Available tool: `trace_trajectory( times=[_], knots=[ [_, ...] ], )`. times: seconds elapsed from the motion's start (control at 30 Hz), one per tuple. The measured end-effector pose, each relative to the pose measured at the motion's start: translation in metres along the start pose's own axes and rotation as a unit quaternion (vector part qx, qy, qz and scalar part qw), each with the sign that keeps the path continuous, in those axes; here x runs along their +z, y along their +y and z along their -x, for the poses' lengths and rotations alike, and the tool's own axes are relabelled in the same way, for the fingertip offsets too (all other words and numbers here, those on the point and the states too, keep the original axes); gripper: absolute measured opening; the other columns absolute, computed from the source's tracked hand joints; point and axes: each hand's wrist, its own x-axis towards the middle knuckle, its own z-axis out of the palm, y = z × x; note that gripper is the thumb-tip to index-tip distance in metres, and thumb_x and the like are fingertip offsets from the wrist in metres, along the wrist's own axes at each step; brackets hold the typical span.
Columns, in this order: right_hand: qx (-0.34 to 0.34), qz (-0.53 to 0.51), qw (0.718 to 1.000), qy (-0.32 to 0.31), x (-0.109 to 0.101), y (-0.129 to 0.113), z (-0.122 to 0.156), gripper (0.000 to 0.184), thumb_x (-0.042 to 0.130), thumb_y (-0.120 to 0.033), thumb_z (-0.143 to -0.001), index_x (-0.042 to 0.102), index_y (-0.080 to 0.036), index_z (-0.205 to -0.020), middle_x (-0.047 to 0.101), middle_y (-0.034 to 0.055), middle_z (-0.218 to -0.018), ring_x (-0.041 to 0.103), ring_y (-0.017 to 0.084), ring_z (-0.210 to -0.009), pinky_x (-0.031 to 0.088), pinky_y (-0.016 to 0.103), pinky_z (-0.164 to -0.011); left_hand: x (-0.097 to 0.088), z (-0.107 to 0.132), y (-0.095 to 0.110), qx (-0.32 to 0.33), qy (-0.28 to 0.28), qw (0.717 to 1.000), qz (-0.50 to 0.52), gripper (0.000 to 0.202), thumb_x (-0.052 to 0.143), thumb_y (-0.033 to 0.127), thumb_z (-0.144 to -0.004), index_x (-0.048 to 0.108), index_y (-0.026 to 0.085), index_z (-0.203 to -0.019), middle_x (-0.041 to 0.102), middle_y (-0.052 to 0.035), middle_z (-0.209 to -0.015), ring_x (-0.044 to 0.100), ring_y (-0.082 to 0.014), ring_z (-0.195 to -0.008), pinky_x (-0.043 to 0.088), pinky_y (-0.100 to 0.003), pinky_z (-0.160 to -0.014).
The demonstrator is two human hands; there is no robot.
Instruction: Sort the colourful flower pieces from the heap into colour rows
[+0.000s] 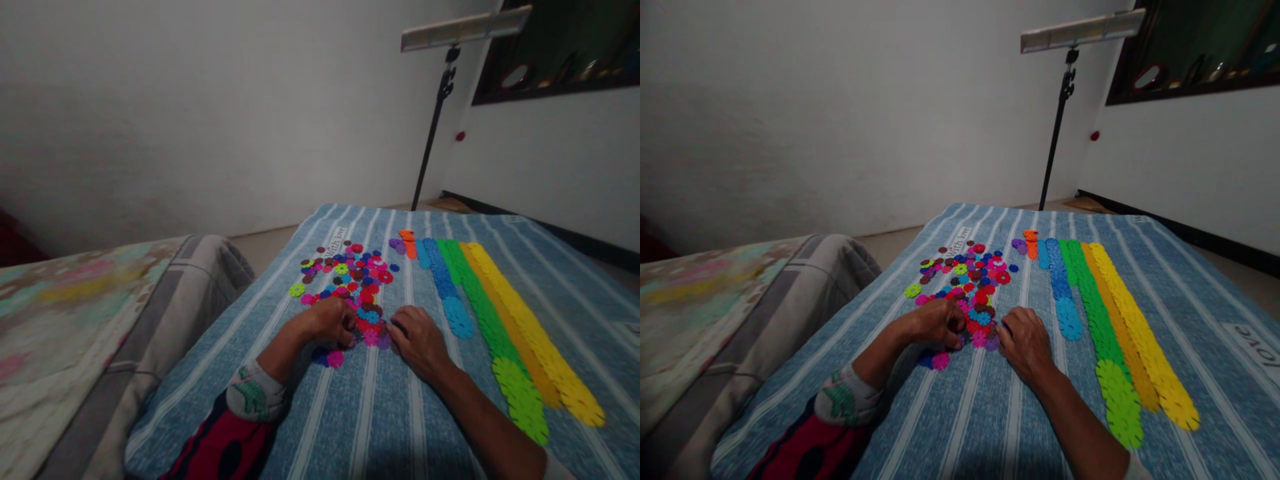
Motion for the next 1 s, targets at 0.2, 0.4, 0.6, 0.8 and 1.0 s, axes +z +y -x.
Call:
trace_trajectory(
  times=[0.2,0.4,0.6,0.8,1.0],
  knots=[
    [-0.005,0.003,1.0,0.001,0.0,0.001,0.0,0.016,0.056,-0.026,-0.091,0.065,-0.019,-0.079,0.064,0.007,-0.087,0.055,0.022,-0.086,0.04,0.034,-0.079,0.0,-0.001,0.003,-0.001,-0.002,1.0,-0.029,0.015,0.072,0.017,-0.063,0.057,0.018,-0.06,0.049,0.0074,-0.053,0.044,-0.0079,-0.053,0.026,-0.022,-0.051],
    [-0.009,0.008,1.0,0.006,0.001,0.001,0.0,0.017,0.055,-0.027,-0.091,0.064,-0.021,-0.078,0.064,0.0064,-0.087,0.055,0.022,-0.085,0.039,0.033,-0.078,0.004,-0.002,-0.006,0.01,0.008,1.0,0.003,0.013,0.068,0.015,-0.064,0.056,0.018,-0.06,0.051,0.0072,-0.053,0.045,-0.0079,-0.052,0.027,-0.022,-0.05],
    [-0.009,0.005,1.0,0.005,0.001,-0.001,-0.001,0.016,0.056,-0.027,-0.091,0.064,-0.02,-0.08,0.063,0.006,-0.085,0.054,0.022,-0.086,0.039,0.033,-0.078,0.001,-0.001,-0.004,-0.003,0.025,1.0,0.011,0.008,0.062,0.013,-0.066,0.058,0.017,-0.06,0.055,0.0057,-0.055,0.046,-0.0084,-0.053,0.028,-0.021,-0.051],
    [0.003,0.002,1.0,0.006,-0.001,-0.005,-0.002,0.016,0.057,-0.026,-0.091,0.063,-0.02,-0.078,0.062,0.0056,-0.084,0.054,0.022,-0.085,0.039,0.033,-0.078,-0.002,0.0,0.0,-0.015,0.036,0.999,0.005,0.011,0.056,0.012,-0.066,0.057,0.016,-0.056,0.056,0.0045,-0.054,0.046,-0.0088,-0.054,0.03,-0.021,-0.053],
    [-0.003,0.003,1.0,0.005,-0.001,-0.004,-0.002,0.016,0.057,-0.025,-0.091,0.063,-0.02,-0.077,0.062,0.0055,-0.084,0.053,0.021,-0.085,0.039,0.033,-0.079,-0.001,-0.002,-0.005,-0.01,0.056,0.998,-0.014,0.004,0.057,0.016,-0.067,0.06,0.016,-0.065,0.058,0.0041,-0.061,0.047,-0.009,-0.058,0.03,-0.02,-0.054]
  ],
)
